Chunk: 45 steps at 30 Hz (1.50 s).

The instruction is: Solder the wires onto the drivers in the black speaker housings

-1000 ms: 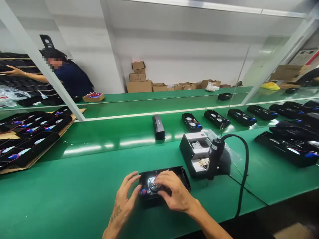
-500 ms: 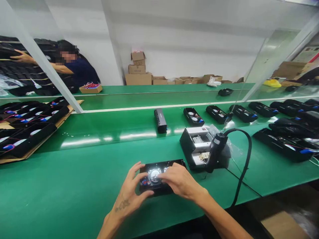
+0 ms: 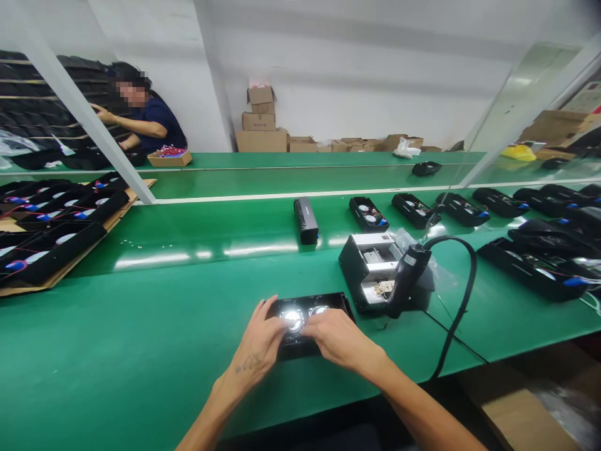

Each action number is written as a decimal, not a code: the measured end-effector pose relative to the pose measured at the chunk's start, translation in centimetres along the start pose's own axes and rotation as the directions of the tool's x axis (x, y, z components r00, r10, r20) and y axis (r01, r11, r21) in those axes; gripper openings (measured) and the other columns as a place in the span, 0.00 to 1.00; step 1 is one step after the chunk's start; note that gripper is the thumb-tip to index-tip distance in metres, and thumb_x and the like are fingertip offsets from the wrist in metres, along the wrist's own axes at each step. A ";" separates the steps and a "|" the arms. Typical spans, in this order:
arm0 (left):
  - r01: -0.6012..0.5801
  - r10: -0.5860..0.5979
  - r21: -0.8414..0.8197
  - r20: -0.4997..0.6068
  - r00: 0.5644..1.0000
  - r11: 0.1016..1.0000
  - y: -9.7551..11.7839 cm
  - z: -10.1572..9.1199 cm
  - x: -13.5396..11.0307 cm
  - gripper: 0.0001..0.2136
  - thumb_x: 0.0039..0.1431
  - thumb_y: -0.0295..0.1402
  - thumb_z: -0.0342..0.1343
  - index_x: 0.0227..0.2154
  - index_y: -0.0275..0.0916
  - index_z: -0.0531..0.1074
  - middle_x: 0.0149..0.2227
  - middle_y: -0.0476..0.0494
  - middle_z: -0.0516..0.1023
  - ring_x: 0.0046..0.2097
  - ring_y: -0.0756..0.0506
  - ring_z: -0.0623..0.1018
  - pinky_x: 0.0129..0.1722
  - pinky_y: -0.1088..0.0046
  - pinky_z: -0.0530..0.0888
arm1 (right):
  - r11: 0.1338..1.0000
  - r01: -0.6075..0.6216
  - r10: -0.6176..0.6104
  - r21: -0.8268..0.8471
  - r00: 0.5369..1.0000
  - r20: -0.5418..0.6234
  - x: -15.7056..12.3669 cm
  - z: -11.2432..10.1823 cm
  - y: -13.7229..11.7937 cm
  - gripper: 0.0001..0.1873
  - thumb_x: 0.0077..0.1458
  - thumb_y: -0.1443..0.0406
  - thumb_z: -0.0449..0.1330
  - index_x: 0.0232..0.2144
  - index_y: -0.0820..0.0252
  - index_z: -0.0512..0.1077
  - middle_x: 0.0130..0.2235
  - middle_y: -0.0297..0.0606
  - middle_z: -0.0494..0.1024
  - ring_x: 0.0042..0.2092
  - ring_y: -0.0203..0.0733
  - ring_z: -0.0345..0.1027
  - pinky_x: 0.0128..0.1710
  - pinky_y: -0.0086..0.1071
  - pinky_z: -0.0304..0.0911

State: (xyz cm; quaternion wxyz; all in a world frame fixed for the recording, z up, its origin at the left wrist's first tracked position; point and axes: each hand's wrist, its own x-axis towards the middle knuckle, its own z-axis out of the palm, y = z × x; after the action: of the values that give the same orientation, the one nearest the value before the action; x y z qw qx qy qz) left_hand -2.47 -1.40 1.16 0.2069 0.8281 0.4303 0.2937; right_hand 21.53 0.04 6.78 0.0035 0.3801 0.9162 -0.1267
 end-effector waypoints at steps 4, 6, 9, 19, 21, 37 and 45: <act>-0.086 0.083 0.030 0.078 0.993 0.996 0.1 0.0 0.3 0.19 0.59 0.35 0.69 0.52 0.45 0.74 0.44 0.46 0.86 0.74 0.29 0.60 0.71 0.25 0.49 | 0.998 0.024 -0.027 0.063 0.998 0.060 0.5 -0.1 -0.2 0.19 0.63 0.74 0.54 0.47 0.56 0.80 0.43 0.41 0.85 0.39 0.43 0.76 0.34 0.34 0.54; -0.142 0.136 0.065 0.093 0.986 0.988 0.1 0.0 0.3 0.23 0.53 0.32 0.72 0.51 0.45 0.75 0.43 0.46 0.86 0.73 0.27 0.63 0.71 0.24 0.47 | 0.993 0.049 -0.056 0.105 0.997 0.060 0.4 -0.2 -0.1 0.18 0.62 0.74 0.54 0.45 0.56 0.80 0.43 0.40 0.84 0.39 0.42 0.76 0.35 0.34 0.55; -0.218 0.210 0.100 0.080 0.974 0.971 0.2 0.3 -0.3 0.22 0.55 0.23 0.67 0.52 0.45 0.75 0.41 0.46 0.86 0.73 0.30 0.62 0.73 0.30 0.49 | 0.989 0.077 -0.082 0.128 0.996 0.032 -0.2 0.2 -0.3 0.14 0.59 0.73 0.56 0.42 0.58 0.79 0.41 0.41 0.83 0.39 0.44 0.76 0.36 0.34 0.58; 0.256 -0.185 -0.256 0.269 0.945 0.932 -2.5 -1.5 5.5 0.18 0.45 0.37 0.72 0.40 0.42 0.76 0.36 0.48 0.83 0.43 0.42 0.81 0.51 0.59 0.76 | 0.962 -0.150 0.152 0.230 0.988 0.007 2.9 -1.1 0.0 0.18 0.54 0.70 0.64 0.47 0.56 0.82 0.39 0.41 0.86 0.42 0.48 0.77 0.41 0.34 0.62; 0.399 -0.240 -0.378 0.403 0.883 0.835 -3.2 -2.9 8.0 0.20 0.43 0.40 0.73 0.40 0.41 0.77 0.35 0.49 0.81 0.39 0.44 0.80 0.41 0.67 0.74 | 0.923 -0.198 0.189 0.330 0.980 0.061 4.9 -3.2 1.4 0.17 0.48 0.68 0.69 0.43 0.55 0.84 0.37 0.37 0.86 0.40 0.46 0.77 0.37 0.31 0.61; 0.470 -0.282 -0.295 0.504 0.816 0.832 -3.6 -4.2 10.7 0.23 0.34 0.39 0.77 0.37 0.41 0.82 0.33 0.52 0.77 0.36 0.48 0.73 0.35 0.72 0.65 | 0.859 -0.267 0.224 0.436 0.963 0.150 7.3 -4.6 3.2 0.12 0.39 0.62 0.75 0.29 0.59 0.81 0.24 0.26 0.72 0.30 0.36 0.64 0.29 0.29 0.52; 0.493 -0.293 -0.297 0.522 0.801 0.817 -3.2 -4.4 11.1 0.22 0.33 0.40 0.76 0.35 0.40 0.81 0.30 0.54 0.75 0.33 0.49 0.71 0.35 0.72 0.63 | 0.827 -0.314 0.209 0.467 0.942 0.263 8.8 -4.8 4.2 0.14 0.36 0.60 0.76 0.26 0.59 0.79 0.23 0.24 0.67 0.29 0.34 0.59 0.28 0.29 0.49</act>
State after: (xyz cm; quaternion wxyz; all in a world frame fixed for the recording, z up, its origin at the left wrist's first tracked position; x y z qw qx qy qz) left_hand -2.22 10.04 5.94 0.5317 0.6980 0.4627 0.1266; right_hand 18.70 10.13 9.52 0.0140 0.4754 0.7853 -0.3964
